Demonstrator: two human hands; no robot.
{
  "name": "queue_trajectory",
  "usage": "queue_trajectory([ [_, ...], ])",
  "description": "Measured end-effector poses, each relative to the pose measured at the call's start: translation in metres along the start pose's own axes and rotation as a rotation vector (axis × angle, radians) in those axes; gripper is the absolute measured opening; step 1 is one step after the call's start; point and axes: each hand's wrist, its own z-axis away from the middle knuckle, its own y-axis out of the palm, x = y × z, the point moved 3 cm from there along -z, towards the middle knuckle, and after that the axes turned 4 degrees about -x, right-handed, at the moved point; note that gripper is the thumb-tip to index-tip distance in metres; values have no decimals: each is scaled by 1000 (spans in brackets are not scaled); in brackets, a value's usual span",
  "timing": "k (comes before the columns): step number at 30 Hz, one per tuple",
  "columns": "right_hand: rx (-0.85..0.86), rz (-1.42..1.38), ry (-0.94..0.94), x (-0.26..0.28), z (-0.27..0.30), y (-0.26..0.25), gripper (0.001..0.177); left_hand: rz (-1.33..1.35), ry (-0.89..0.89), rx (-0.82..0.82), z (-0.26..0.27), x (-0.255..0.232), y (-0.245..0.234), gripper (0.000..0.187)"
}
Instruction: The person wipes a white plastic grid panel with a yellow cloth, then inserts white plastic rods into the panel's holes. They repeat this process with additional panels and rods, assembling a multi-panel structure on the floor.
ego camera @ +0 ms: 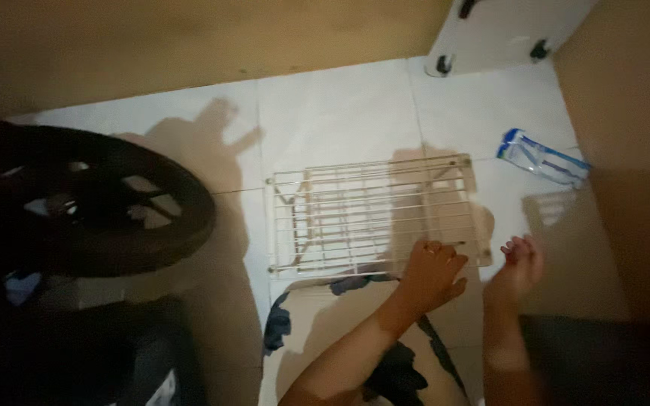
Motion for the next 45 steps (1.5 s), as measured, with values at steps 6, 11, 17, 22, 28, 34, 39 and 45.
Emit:
queue_trajectory([
  [6,151,135,292,-66,-29,-16,31,-107,-18,108,-35,-3,49,23],
  [11,353,341,399,-102,-17,-19,30,-61,-106,31,-33,26,45,30],
  [17,550,463,445,-123,-2,-20,29,-166,-149,83,-30,41,42,36],
  [22,663,462,502,-130,6,-23,28,-106,-130,0,-24,53,34,35],
  [28,740,372,553,-133,4,-19,27,-37,-158,28,-20,56,24,31],
  [34,729,382,494,-143,8,-8,27,-82,-110,-25,-16,54,16,42],
  [39,754,919,155,-129,9,7,22,-38,-112,-29,-15,57,11,44],
  [45,659,1130,256,-115,5,13,15,-87,-103,6,-14,57,11,49],
])
